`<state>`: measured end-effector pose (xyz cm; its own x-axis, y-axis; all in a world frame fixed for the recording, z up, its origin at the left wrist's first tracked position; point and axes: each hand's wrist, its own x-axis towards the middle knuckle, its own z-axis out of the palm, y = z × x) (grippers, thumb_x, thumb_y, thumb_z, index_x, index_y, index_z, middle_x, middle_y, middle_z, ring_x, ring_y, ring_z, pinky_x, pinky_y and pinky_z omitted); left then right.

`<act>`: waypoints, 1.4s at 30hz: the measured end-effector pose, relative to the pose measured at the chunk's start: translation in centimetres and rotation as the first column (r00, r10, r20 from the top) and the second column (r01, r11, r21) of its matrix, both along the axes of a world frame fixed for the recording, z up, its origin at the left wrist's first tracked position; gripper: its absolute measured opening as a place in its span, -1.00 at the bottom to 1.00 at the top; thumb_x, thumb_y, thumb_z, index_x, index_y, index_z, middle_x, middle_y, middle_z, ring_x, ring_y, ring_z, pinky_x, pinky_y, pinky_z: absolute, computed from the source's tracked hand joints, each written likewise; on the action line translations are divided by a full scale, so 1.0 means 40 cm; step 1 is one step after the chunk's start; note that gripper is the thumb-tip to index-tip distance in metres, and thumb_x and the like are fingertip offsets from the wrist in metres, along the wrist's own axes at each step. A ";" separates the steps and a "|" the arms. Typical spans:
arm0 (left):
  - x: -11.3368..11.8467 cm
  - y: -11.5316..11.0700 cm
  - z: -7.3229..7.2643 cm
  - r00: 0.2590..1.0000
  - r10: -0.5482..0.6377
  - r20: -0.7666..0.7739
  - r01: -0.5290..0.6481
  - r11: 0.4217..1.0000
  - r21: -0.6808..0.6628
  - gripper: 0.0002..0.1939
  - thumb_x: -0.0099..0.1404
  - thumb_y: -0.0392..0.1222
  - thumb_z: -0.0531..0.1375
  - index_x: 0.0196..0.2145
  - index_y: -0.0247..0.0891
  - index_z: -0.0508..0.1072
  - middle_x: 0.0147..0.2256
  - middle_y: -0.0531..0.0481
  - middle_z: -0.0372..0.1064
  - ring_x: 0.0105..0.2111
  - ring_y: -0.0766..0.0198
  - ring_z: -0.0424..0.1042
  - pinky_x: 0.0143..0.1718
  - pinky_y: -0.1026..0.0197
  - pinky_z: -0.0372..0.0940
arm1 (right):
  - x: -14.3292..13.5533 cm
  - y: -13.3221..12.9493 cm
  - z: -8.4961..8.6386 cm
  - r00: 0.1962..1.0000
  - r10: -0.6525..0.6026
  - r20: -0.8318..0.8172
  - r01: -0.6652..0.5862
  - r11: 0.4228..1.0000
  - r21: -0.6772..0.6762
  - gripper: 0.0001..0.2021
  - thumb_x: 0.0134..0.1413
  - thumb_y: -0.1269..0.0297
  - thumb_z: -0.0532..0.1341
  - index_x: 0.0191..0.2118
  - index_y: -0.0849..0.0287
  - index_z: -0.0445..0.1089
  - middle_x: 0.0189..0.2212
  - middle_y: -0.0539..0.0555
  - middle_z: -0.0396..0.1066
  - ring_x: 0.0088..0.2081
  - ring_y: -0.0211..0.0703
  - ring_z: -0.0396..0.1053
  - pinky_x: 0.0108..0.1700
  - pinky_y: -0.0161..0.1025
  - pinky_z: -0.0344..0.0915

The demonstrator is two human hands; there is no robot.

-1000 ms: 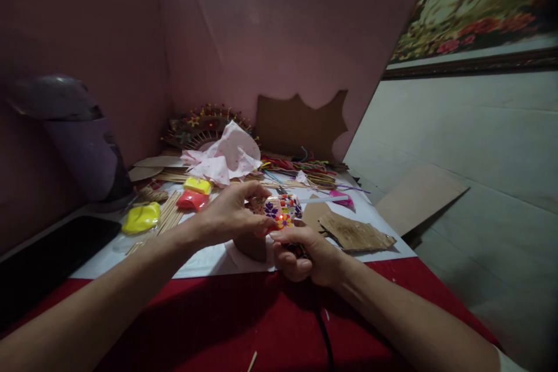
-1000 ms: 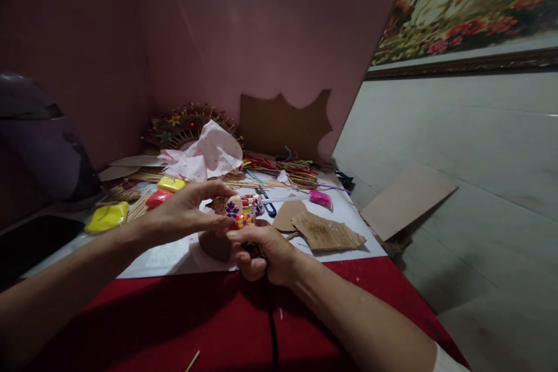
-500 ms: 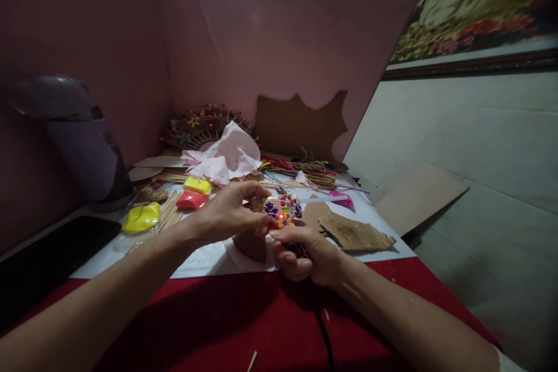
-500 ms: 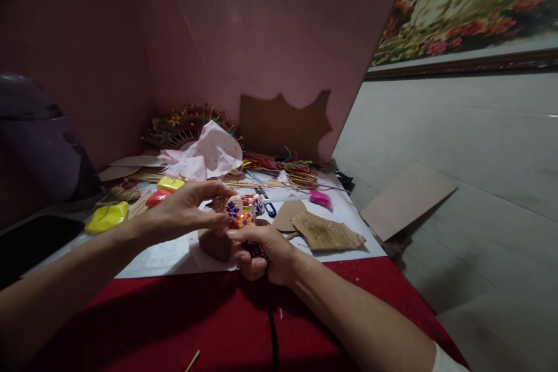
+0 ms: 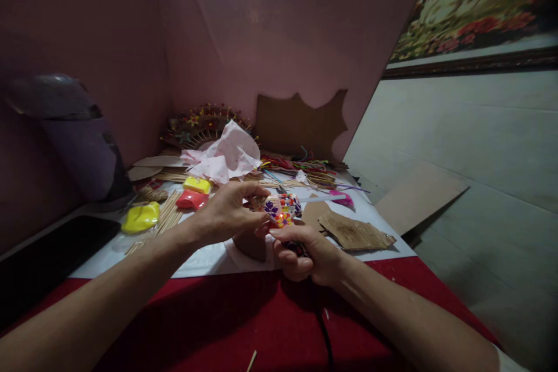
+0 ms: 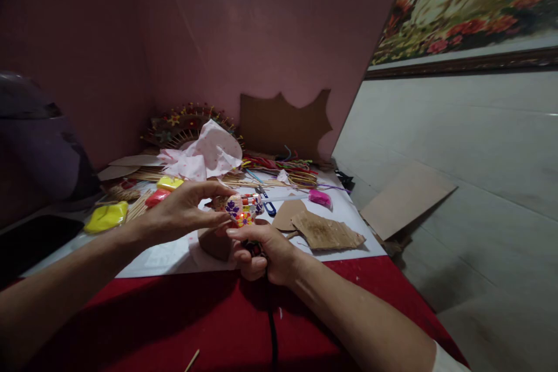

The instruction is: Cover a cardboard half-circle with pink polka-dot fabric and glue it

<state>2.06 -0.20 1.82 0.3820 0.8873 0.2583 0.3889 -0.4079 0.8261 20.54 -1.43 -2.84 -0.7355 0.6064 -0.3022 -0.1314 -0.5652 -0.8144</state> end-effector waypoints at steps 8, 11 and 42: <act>-0.010 0.006 0.004 0.998 -0.066 -0.007 0.066 0.998 -0.009 -0.57 -0.02 -0.24 0.24 -0.14 -0.37 0.50 -0.43 0.00 0.41 -0.39 0.24 0.35 -0.33 0.20 0.27 | 0.002 0.004 -0.004 0.998 0.057 -0.021 -0.057 0.998 0.010 -0.70 -0.03 0.18 0.20 -0.62 0.23 0.18 -0.81 -0.17 0.08 -0.82 -0.54 -0.20 -0.77 -0.50 -0.26; -0.007 0.005 -0.004 0.999 -0.026 -0.043 0.028 0.999 0.026 -0.60 0.00 -0.24 0.24 -0.14 -0.33 0.50 -0.43 0.00 0.42 -0.38 0.23 0.36 -0.34 0.21 0.27 | 0.002 0.002 -0.002 0.999 0.039 -0.025 -0.040 0.999 -0.010 -0.73 -0.06 0.21 0.21 -0.59 0.23 0.18 -0.77 -0.17 0.13 -0.81 -0.55 -0.21 -0.76 -0.51 -0.25; -0.010 0.005 -0.004 0.998 -0.038 0.059 0.042 0.997 -0.062 -0.61 0.06 -0.16 0.27 -0.17 -0.46 0.52 -0.25 -0.17 0.52 -0.25 0.11 0.44 -0.20 0.12 0.31 | -0.003 -0.006 0.009 0.999 -0.019 0.046 0.017 0.999 0.045 -0.80 -0.12 0.25 0.24 -0.47 0.19 0.19 -0.78 -0.16 0.18 -0.81 -0.53 -0.20 -0.75 -0.48 -0.31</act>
